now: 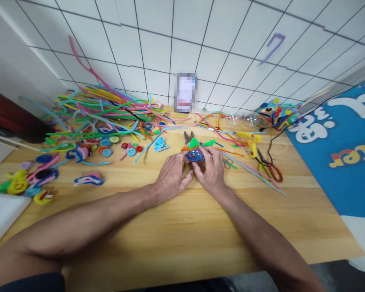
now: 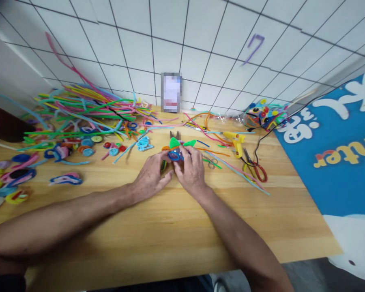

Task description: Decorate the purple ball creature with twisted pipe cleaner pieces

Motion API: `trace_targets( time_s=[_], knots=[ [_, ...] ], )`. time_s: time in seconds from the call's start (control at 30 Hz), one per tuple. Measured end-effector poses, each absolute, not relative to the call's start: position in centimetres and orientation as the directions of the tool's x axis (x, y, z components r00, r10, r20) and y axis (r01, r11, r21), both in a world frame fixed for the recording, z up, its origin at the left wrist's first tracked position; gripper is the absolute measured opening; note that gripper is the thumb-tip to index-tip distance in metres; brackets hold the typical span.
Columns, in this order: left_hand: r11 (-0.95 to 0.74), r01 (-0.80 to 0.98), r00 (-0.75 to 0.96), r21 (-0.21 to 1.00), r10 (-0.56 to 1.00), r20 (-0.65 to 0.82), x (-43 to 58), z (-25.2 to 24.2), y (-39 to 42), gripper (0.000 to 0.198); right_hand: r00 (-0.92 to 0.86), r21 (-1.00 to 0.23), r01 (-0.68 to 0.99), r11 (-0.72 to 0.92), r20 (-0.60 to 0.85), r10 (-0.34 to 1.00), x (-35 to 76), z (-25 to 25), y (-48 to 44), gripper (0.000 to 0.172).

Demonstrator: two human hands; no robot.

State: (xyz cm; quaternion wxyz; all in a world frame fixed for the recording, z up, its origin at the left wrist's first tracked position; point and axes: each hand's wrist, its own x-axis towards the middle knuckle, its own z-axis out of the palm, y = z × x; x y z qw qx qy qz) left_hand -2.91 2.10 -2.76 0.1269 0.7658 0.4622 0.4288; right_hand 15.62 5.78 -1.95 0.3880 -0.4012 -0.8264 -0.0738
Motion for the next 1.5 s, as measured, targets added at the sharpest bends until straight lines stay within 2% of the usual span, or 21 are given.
trace_targets(
  time_s=[0.17,0.33,0.47,0.57,0.73,0.87,0.97,1.1,1.23,1.5],
  knots=[
    [-0.572,0.591,0.241,0.569,0.799,0.551,-3.0,-3.0,2.3,0.051,-0.374,-0.185,0.728,0.661,0.7,0.608,15.6,-1.9,5.8,0.063],
    [-0.543,0.571,0.211,0.615,0.822,0.529,-3.1,-2.6,2.3,0.038,-0.372,-0.189,0.72,0.668,0.708,0.601,15.6,-1.9,5.8,0.063],
    [-0.508,0.559,0.094,0.655,0.824,0.558,-3.6,-1.8,2.7,0.031,-0.389,-0.193,0.715,0.671,0.688,0.613,15.7,-1.9,5.7,0.063],
    [-0.478,0.542,-0.009,0.691,0.819,0.574,-4.2,-1.4,3.4,0.036,-0.4,-0.186,0.704,0.685,0.694,0.599,15.6,-1.8,5.6,0.06],
    [-0.426,0.417,0.092,0.803,0.899,0.429,-4.4,-1.1,4.6,0.056,-0.407,-0.189,0.679,0.709,0.707,0.578,15.7,-1.7,5.5,0.056],
    [-0.3,0.268,0.157,0.915,0.951,0.266,-4.0,-0.4,5.4,0.059,-0.411,-0.227,0.677,0.7,0.672,0.616,15.8,-1.7,5.6,0.054],
    [-0.205,0.189,0.173,0.96,0.97,0.173,-3.8,0.3,6.3,0.06,-0.402,-0.245,0.666,0.704,0.677,0.617,15.8,-1.9,5.7,0.06],
    [-0.117,0.18,0.176,0.977,0.981,0.085,-3.4,1.1,7.7,0.058,-0.365,-0.281,0.636,0.719,0.711,0.601,15.7,-2.1,5.7,0.071],
    [-0.064,0.13,0.175,0.989,0.984,0.041,-2.7,1.1,8.6,0.049,-0.345,-0.298,0.621,0.725,0.726,0.595,15.8,-2.2,5.7,0.07],
    [-0.053,0.013,0.122,0.999,0.991,0.051,-2.3,0.4,7.7,0.044,-0.234,-0.374,0.638,0.673,0.739,0.632,16.3,-2.0,5.9,0.046]
  ],
)
